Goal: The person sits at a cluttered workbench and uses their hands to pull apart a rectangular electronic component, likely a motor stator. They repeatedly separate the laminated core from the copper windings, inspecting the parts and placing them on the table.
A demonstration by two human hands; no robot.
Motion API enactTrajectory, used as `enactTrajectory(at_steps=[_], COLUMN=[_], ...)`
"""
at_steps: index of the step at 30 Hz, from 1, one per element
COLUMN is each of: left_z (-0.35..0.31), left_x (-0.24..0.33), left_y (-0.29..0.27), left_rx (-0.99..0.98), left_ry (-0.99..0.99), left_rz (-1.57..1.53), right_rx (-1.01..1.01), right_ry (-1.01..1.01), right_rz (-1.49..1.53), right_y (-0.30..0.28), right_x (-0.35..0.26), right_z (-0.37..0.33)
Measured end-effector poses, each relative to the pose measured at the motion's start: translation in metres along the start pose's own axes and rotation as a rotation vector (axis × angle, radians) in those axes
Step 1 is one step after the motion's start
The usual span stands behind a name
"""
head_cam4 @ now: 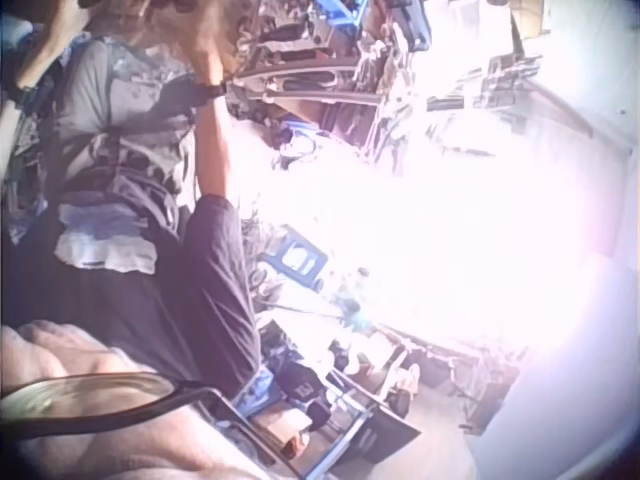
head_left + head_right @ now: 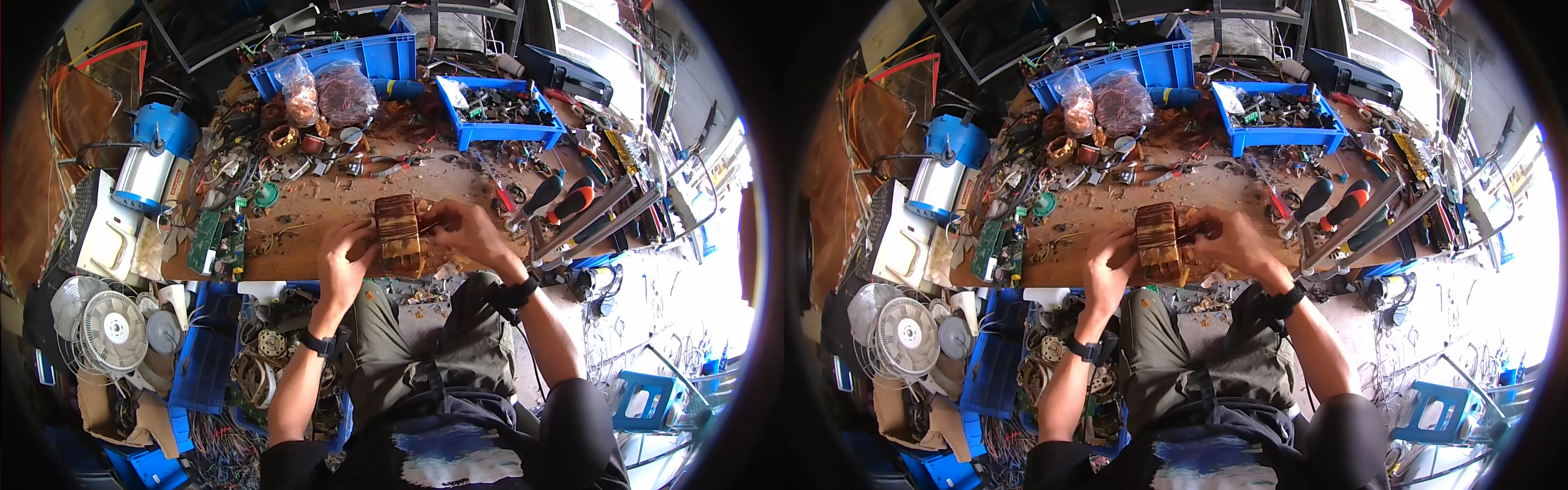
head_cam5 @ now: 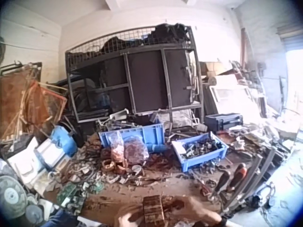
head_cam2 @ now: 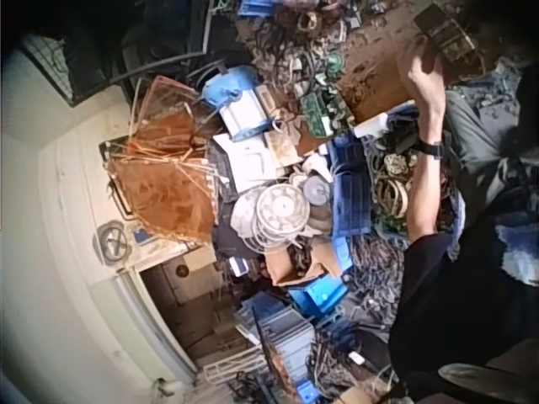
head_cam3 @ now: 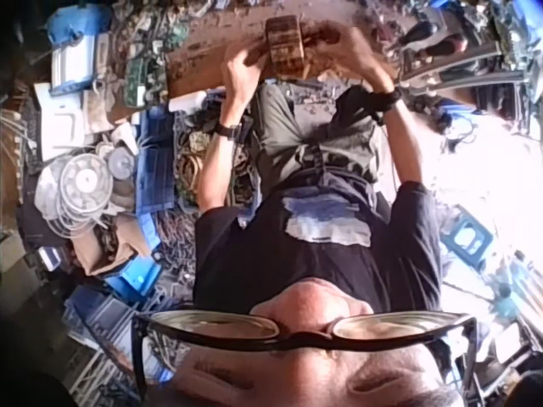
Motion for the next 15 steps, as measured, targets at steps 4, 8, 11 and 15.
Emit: enactTrajectory(at_steps=[4,8,11,15], left_z=[-0.022,-0.026,-0.022,-0.015], left_x=[0.014,0.047,0.046,0.042], left_y=[0.013,0.023,0.034,0.039], left_rx=[0.101,-0.065,-0.033,0.061], left_ry=[-0.041,-0.018,-0.123,-0.201], left_rz=[-0.183,-0.178,-0.212,-0.711], right_rx=[0.063,0.374,0.446,0.398], right_ry=[0.005,-0.266,-0.422,-0.749], right_rz=[-0.259,-0.412,-0.612,-0.585], right_y=[-0.014,-0.03,-0.035,-0.002], right_x=[-0.035,-0.073,-0.126,-0.158], right_z=[-0.01,-0.013,-0.015,-0.012])
Point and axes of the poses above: each hand's wrist, its own z-axis towards the middle knuckle, its own y-axis out of the palm, x = y × z, the point moved 2 cm from there along z, towards the middle knuckle
